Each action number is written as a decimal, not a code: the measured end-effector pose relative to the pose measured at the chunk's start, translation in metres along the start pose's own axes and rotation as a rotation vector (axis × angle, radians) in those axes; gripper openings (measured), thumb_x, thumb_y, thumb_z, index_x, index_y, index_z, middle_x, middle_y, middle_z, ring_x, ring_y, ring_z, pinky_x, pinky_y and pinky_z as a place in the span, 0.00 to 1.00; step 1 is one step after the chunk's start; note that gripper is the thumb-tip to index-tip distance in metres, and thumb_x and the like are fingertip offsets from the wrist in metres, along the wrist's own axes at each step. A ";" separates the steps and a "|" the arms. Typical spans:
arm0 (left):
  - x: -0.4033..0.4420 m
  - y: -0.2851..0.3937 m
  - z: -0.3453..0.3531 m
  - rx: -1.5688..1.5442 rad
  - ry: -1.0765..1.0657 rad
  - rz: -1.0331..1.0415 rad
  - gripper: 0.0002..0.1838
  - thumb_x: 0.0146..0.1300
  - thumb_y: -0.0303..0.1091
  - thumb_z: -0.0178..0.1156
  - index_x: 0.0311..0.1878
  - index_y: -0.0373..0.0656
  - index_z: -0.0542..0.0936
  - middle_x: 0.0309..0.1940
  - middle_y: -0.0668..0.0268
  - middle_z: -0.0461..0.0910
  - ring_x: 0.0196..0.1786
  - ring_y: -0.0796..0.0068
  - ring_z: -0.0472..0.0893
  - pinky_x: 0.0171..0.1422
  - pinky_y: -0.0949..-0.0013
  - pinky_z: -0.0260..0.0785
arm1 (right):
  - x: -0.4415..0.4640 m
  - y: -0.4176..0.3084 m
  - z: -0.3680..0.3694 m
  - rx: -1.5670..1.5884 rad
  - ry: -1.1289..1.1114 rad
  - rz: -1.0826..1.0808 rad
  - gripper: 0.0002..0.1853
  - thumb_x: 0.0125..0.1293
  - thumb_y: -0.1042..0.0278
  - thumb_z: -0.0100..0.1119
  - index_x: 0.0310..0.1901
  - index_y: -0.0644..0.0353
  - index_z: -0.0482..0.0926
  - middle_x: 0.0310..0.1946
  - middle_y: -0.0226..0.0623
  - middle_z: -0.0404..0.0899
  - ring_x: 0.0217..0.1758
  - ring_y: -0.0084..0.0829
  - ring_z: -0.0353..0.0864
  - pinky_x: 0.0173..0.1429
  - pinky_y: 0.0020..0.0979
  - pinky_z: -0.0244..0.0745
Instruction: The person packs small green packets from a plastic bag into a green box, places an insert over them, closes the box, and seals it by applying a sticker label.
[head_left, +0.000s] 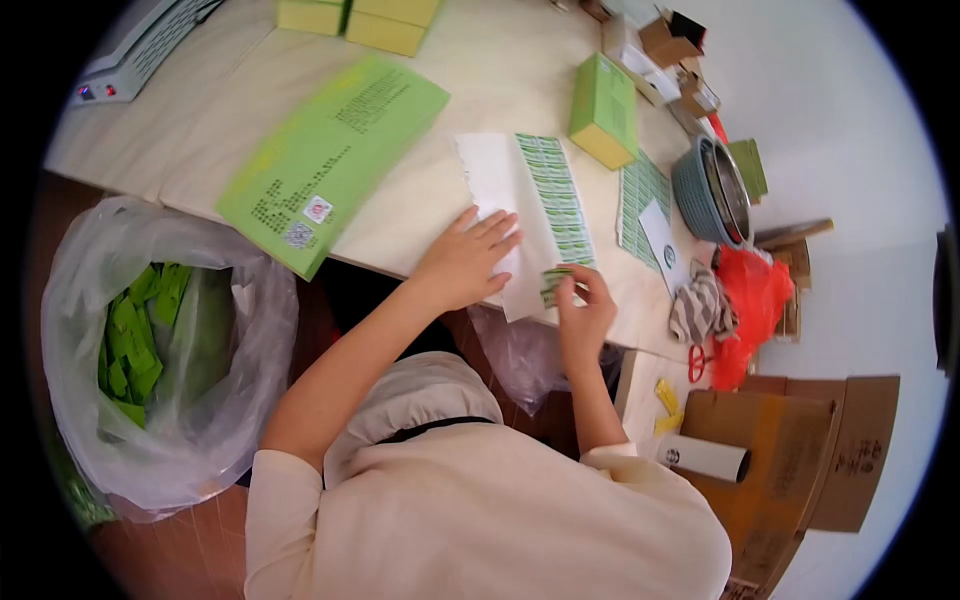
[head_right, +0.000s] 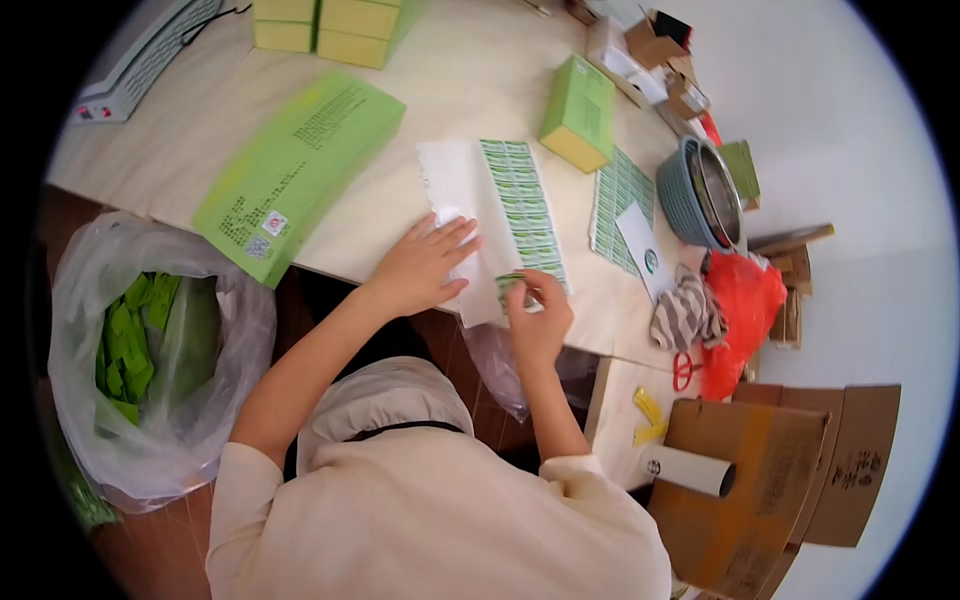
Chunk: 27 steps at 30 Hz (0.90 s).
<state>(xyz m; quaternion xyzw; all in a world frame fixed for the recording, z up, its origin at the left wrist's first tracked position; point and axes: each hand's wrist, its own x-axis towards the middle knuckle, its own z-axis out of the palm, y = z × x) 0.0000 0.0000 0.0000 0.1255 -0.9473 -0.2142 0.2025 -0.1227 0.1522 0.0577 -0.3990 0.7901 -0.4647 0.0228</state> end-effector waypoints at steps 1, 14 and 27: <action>-0.001 0.000 0.000 0.015 0.003 0.007 0.33 0.62 0.46 0.58 0.69 0.44 0.65 0.72 0.59 0.58 0.75 0.65 0.56 0.78 0.51 0.42 | 0.005 -0.005 0.000 0.106 0.013 0.026 0.05 0.61 0.78 0.59 0.39 0.66 0.81 0.36 0.35 0.82 0.39 0.25 0.80 0.45 0.29 0.78; -0.095 0.005 -0.109 0.121 0.723 -0.238 0.12 0.50 0.28 0.64 0.41 0.49 0.82 0.45 0.69 0.80 0.55 0.69 0.77 0.62 0.57 0.65 | 0.087 -0.127 0.137 0.497 -0.757 -0.120 0.09 0.60 0.71 0.68 0.40 0.64 0.81 0.27 0.24 0.77 0.27 0.15 0.66 0.34 0.18 0.64; -0.126 -0.026 -0.114 0.195 0.723 -0.627 0.16 0.52 0.42 0.69 0.43 0.50 0.80 0.51 0.67 0.78 0.59 0.64 0.76 0.72 0.48 0.54 | 0.086 -0.146 0.168 0.286 -0.923 -0.323 0.07 0.59 0.72 0.67 0.38 0.61 0.81 0.28 0.33 0.75 0.30 0.24 0.71 0.36 0.24 0.68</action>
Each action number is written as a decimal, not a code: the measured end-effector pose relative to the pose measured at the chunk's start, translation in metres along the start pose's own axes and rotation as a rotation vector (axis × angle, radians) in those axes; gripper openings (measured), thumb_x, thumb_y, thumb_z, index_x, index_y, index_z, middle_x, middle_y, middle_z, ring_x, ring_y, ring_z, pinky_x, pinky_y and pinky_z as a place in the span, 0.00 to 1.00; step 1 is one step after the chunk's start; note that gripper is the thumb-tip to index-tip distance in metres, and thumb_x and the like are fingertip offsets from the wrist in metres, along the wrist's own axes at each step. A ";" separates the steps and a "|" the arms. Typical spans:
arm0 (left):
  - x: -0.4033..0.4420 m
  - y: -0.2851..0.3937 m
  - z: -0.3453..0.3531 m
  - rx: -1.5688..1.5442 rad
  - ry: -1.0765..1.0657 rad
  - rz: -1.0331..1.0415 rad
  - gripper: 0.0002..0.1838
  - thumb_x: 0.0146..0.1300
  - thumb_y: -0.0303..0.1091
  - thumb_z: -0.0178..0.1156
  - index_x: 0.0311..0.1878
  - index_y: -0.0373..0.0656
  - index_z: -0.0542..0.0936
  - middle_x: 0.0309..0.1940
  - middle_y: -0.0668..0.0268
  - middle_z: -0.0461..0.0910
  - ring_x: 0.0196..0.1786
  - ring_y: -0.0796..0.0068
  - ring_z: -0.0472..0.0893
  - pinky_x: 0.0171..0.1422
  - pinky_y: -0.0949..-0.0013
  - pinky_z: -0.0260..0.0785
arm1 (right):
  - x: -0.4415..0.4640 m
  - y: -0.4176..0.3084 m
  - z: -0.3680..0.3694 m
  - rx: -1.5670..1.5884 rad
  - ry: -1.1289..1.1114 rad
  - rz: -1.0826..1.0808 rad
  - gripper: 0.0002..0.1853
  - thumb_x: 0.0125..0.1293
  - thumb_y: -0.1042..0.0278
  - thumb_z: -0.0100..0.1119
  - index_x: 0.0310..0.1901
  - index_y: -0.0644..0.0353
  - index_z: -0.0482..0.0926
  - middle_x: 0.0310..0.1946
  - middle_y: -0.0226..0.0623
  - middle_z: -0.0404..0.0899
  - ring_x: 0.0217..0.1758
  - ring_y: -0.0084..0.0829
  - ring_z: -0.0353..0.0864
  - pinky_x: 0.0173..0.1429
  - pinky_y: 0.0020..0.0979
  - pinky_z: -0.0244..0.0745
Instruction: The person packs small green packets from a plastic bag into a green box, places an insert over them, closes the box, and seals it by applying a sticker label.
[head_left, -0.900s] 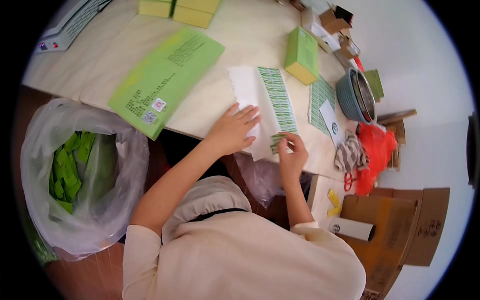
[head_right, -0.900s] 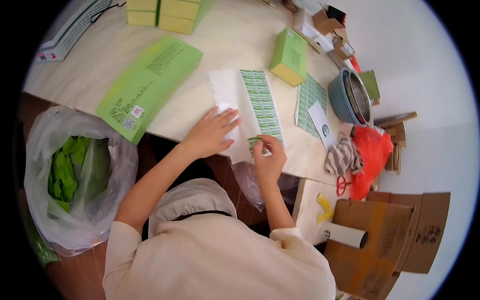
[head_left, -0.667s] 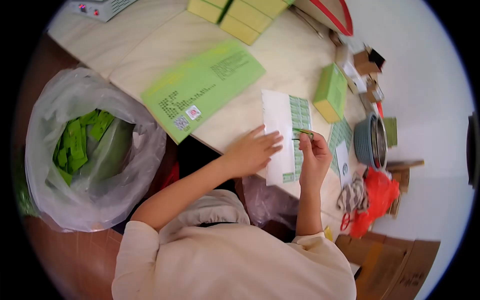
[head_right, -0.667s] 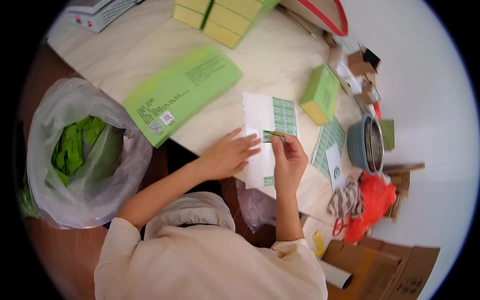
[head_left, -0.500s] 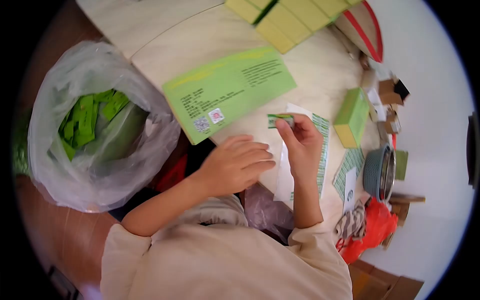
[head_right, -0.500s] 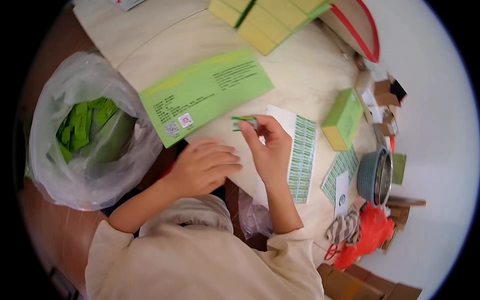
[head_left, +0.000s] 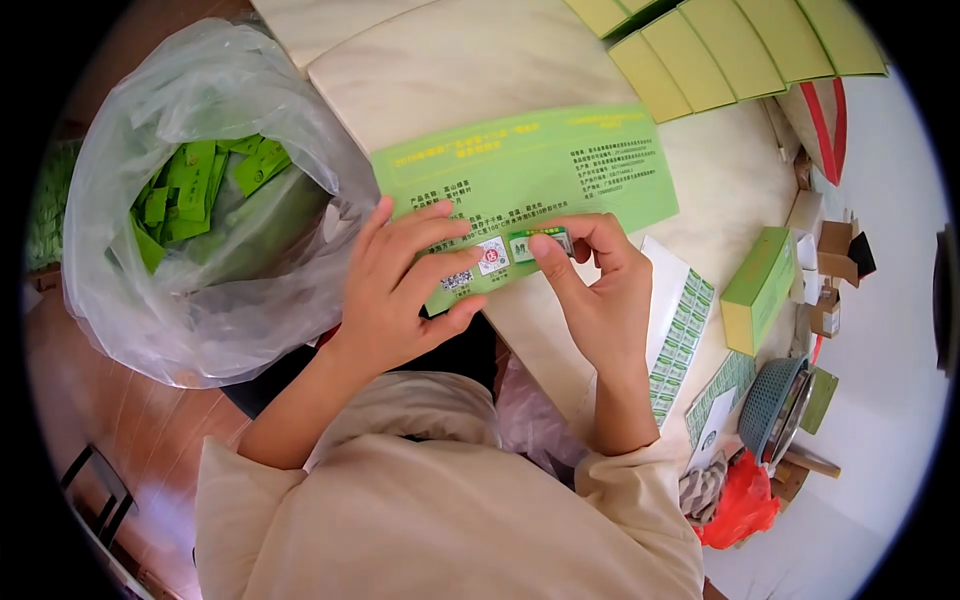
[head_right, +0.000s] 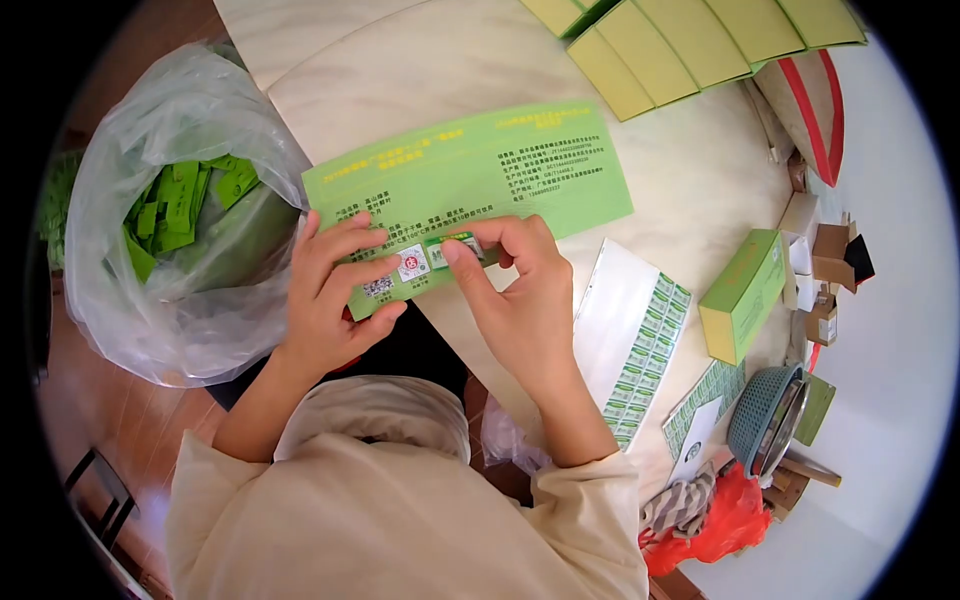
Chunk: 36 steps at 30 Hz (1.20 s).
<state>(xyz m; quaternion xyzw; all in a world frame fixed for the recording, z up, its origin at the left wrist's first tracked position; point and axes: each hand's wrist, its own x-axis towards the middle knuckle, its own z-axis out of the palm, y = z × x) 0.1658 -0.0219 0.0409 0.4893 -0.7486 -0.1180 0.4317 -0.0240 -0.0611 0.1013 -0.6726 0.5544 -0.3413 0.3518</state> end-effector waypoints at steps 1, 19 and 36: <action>-0.001 -0.001 0.001 0.000 0.010 0.005 0.16 0.52 0.43 0.68 0.43 0.50 0.80 0.51 0.67 0.78 0.59 0.64 0.76 0.72 0.49 0.53 | 0.000 0.001 0.000 0.000 0.003 0.008 0.07 0.59 0.72 0.67 0.38 0.61 0.81 0.28 0.33 0.75 0.30 0.24 0.71 0.36 0.24 0.68; 0.000 -0.002 0.000 0.003 -0.008 0.012 0.17 0.54 0.44 0.68 0.44 0.49 0.81 0.51 0.66 0.78 0.60 0.61 0.76 0.73 0.49 0.50 | 0.004 -0.003 -0.001 -0.058 -0.012 -0.057 0.06 0.58 0.75 0.66 0.37 0.63 0.80 0.29 0.38 0.79 0.32 0.28 0.77 0.35 0.28 0.73; 0.002 0.000 -0.002 0.015 -0.015 0.001 0.17 0.53 0.43 0.69 0.44 0.50 0.82 0.50 0.67 0.79 0.60 0.63 0.76 0.72 0.51 0.52 | 0.003 0.000 -0.001 -0.048 0.010 -0.065 0.06 0.56 0.77 0.67 0.34 0.63 0.80 0.28 0.36 0.80 0.33 0.30 0.75 0.34 0.28 0.72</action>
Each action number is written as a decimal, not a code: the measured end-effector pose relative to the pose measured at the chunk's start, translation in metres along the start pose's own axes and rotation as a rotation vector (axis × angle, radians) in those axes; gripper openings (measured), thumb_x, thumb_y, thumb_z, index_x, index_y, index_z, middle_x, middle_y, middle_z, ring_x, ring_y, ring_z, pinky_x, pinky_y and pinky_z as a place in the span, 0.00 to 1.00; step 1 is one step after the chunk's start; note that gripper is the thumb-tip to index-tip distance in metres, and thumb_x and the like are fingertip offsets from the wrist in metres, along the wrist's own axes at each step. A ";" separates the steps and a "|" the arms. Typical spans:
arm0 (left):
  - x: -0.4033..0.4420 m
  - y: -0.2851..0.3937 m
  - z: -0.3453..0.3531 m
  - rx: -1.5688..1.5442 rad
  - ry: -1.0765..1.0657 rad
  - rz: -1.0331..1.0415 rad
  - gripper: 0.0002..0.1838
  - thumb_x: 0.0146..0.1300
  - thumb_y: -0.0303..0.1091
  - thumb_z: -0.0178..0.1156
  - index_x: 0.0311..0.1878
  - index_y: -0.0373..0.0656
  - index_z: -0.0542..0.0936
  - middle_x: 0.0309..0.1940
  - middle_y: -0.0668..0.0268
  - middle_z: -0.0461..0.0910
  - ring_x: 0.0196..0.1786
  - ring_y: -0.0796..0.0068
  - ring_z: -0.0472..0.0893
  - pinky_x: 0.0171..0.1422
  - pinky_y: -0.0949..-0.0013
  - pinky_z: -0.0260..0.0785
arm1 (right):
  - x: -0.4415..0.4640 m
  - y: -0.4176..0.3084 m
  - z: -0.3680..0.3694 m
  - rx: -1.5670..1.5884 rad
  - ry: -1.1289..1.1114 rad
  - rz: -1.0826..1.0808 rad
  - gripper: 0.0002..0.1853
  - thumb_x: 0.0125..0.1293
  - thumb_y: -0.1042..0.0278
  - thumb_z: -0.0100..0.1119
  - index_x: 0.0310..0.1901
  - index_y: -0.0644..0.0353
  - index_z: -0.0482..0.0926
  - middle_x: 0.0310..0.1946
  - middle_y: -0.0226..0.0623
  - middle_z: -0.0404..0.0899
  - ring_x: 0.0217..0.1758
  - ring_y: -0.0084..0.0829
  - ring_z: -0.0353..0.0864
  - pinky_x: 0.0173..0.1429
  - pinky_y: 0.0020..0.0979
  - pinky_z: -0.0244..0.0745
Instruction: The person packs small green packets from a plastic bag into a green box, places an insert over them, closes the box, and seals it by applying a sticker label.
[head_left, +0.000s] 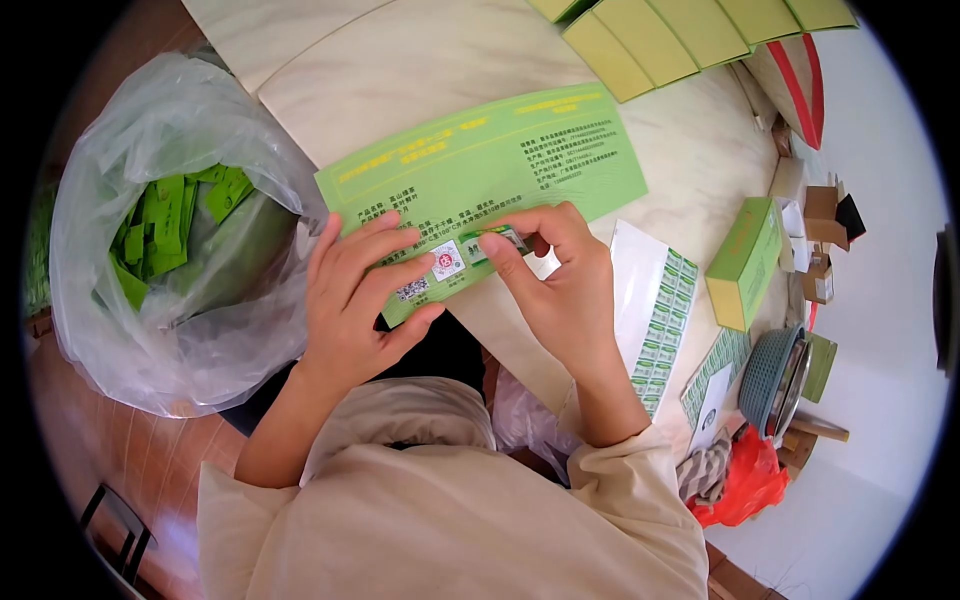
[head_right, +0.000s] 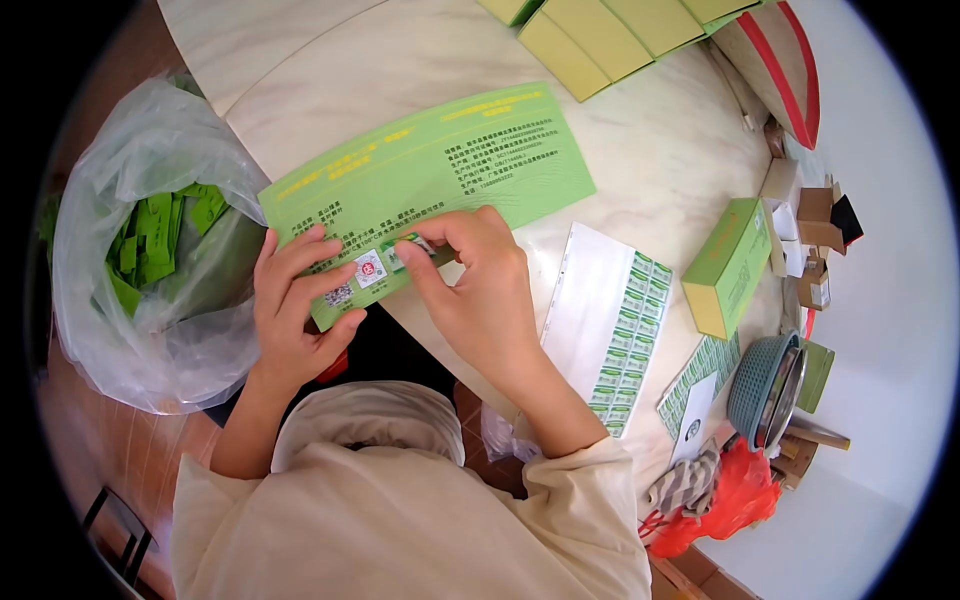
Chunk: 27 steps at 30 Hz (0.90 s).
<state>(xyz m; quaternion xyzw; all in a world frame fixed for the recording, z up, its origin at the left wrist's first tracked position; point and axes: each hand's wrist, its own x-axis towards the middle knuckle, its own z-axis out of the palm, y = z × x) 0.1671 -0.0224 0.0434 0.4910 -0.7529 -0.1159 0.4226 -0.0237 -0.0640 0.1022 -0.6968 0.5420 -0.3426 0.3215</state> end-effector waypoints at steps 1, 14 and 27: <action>0.000 0.000 0.000 0.001 0.000 0.002 0.17 0.52 0.43 0.69 0.45 0.50 0.82 0.50 0.67 0.79 0.60 0.63 0.76 0.72 0.50 0.52 | 0.000 -0.001 0.000 -0.001 0.004 0.001 0.06 0.56 0.77 0.67 0.34 0.63 0.80 0.28 0.36 0.80 0.33 0.30 0.75 0.34 0.28 0.72; 0.012 0.023 -0.012 0.348 -0.253 0.054 0.35 0.44 0.45 0.71 0.61 0.64 0.75 0.58 0.67 0.70 0.65 0.64 0.67 0.70 0.41 0.52 | 0.000 -0.005 -0.004 -0.167 0.037 -0.075 0.07 0.59 0.70 0.65 0.34 0.64 0.79 0.25 0.40 0.79 0.27 0.35 0.75 0.31 0.33 0.71; 0.062 0.035 0.039 0.164 -0.515 0.420 0.46 0.55 0.52 0.63 0.71 0.38 0.58 0.72 0.58 0.58 0.75 0.66 0.54 0.77 0.58 0.46 | -0.013 -0.010 -0.058 -0.288 0.178 0.223 0.21 0.75 0.55 0.44 0.40 0.66 0.80 0.19 0.38 0.76 0.20 0.34 0.73 0.30 0.33 0.68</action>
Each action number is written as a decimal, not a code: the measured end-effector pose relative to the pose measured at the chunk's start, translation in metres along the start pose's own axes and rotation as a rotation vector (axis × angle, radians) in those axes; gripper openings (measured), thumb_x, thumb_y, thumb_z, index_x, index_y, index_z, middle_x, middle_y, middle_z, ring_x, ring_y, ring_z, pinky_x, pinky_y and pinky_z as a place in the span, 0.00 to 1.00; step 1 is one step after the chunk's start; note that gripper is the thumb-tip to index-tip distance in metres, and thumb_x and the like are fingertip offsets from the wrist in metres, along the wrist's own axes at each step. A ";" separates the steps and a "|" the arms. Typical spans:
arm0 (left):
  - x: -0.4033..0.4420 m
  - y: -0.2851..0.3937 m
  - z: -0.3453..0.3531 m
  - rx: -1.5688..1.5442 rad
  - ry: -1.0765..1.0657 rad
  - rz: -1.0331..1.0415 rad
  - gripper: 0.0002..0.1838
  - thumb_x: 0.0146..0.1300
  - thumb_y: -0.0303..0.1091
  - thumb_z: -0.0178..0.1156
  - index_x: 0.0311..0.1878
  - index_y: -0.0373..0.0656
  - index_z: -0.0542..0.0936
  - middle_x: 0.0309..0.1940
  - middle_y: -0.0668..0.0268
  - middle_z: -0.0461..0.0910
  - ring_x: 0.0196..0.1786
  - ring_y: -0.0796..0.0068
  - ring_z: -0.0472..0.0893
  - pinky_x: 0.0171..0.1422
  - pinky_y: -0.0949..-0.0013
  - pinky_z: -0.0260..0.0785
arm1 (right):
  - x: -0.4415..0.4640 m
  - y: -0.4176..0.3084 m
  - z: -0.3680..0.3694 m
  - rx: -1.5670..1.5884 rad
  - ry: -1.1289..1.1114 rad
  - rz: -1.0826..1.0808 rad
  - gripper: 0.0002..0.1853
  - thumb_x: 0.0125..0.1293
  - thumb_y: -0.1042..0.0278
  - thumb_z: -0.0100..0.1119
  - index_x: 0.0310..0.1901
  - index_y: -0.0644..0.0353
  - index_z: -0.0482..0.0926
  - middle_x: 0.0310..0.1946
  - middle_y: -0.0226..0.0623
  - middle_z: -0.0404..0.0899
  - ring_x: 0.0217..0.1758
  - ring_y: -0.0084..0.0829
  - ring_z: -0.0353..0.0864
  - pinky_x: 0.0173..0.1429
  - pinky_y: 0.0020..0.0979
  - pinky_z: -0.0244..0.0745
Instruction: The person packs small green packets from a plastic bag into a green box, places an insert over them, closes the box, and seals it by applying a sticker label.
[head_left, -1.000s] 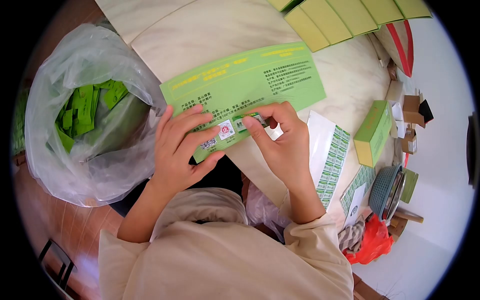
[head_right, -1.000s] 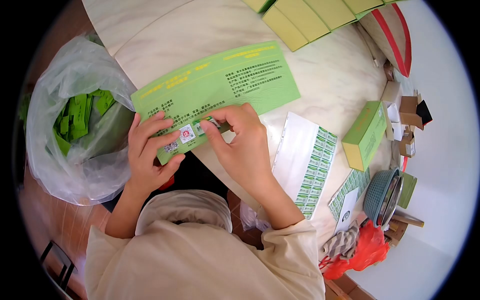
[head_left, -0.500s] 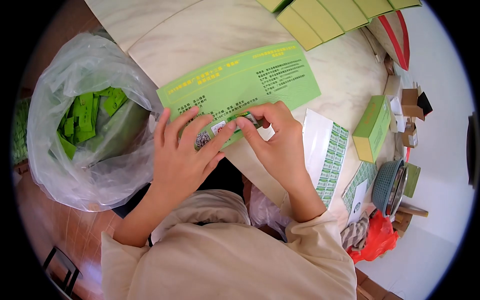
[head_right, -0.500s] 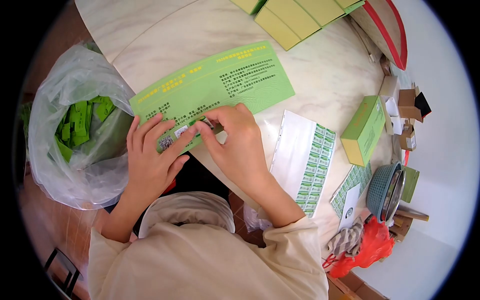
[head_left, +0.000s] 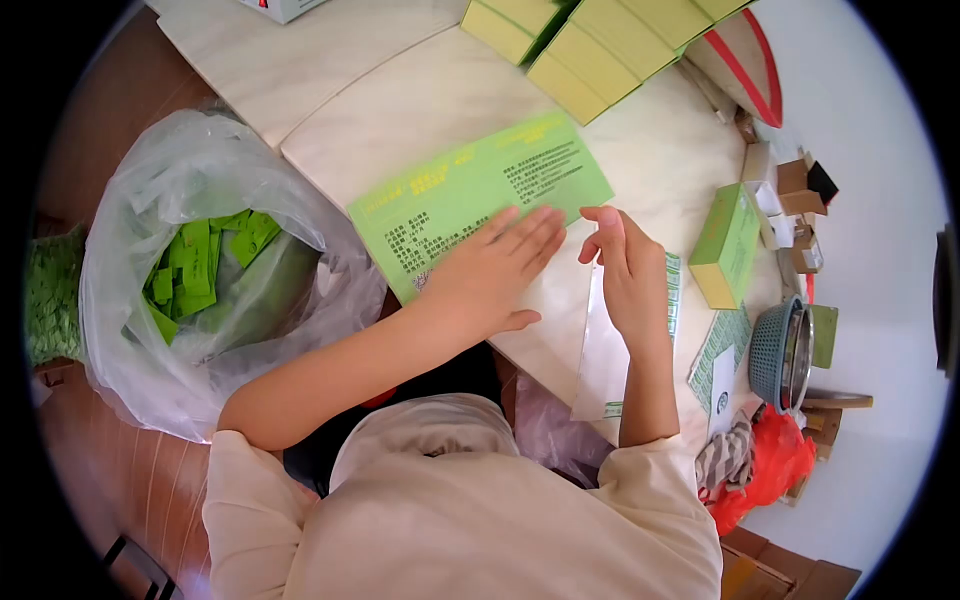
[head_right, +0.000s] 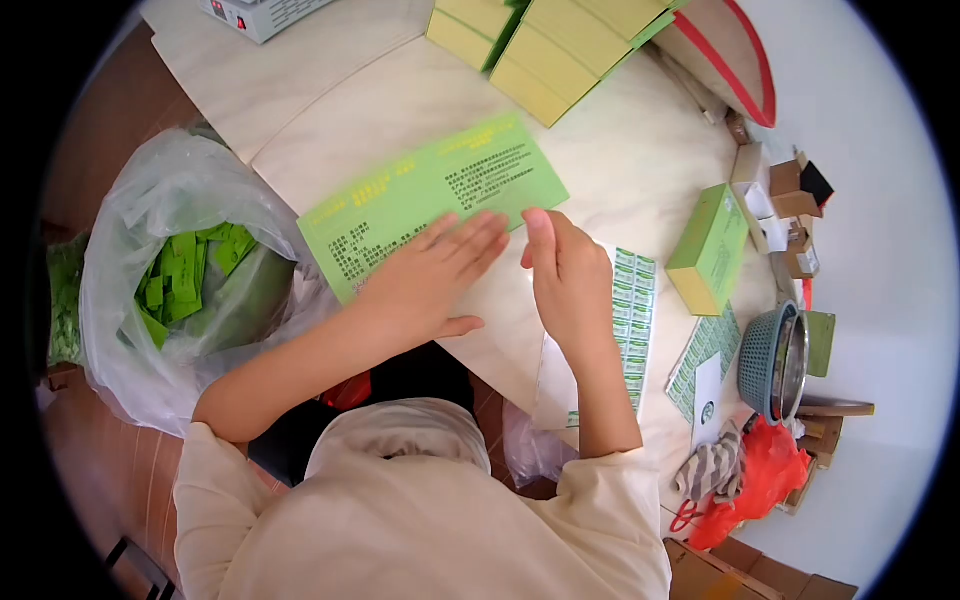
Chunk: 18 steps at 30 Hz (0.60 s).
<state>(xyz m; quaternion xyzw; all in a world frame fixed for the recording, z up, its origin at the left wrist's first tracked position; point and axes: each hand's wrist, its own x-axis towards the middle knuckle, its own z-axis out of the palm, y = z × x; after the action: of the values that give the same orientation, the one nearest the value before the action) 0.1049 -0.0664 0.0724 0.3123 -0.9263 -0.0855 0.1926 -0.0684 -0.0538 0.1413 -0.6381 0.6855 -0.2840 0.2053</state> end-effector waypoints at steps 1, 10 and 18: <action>0.002 0.002 0.006 -0.039 -0.030 0.044 0.45 0.56 0.51 0.63 0.72 0.37 0.57 0.72 0.55 0.57 0.74 0.64 0.57 0.76 0.59 0.50 | -0.006 0.003 0.001 -0.012 0.015 -0.011 0.21 0.75 0.55 0.44 0.40 0.66 0.80 0.19 0.38 0.76 0.20 0.34 0.73 0.30 0.33 0.68; -0.036 -0.012 -0.057 -0.724 0.132 0.076 0.26 0.65 0.40 0.58 0.64 0.37 0.69 0.60 0.53 0.73 0.60 0.55 0.74 0.63 0.63 0.67 | -0.069 0.030 0.058 0.269 0.268 0.059 0.22 0.76 0.61 0.39 0.62 0.68 0.67 0.53 0.50 0.74 0.56 0.40 0.72 0.62 0.35 0.64; -0.083 -0.087 -0.003 -0.945 0.326 -0.705 0.23 0.67 0.48 0.56 0.59 0.44 0.77 0.43 0.52 0.83 0.46 0.63 0.83 0.52 0.65 0.72 | -0.079 0.037 0.144 -0.012 0.160 -0.195 0.28 0.77 0.54 0.34 0.68 0.69 0.58 0.65 0.55 0.63 0.69 0.47 0.61 0.73 0.42 0.52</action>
<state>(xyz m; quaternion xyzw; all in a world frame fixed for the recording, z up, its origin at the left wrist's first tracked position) 0.2145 -0.0846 0.0250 0.4898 -0.5876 -0.4969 0.4098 0.0041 0.0075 0.0024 -0.6783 0.6361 -0.3485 0.1179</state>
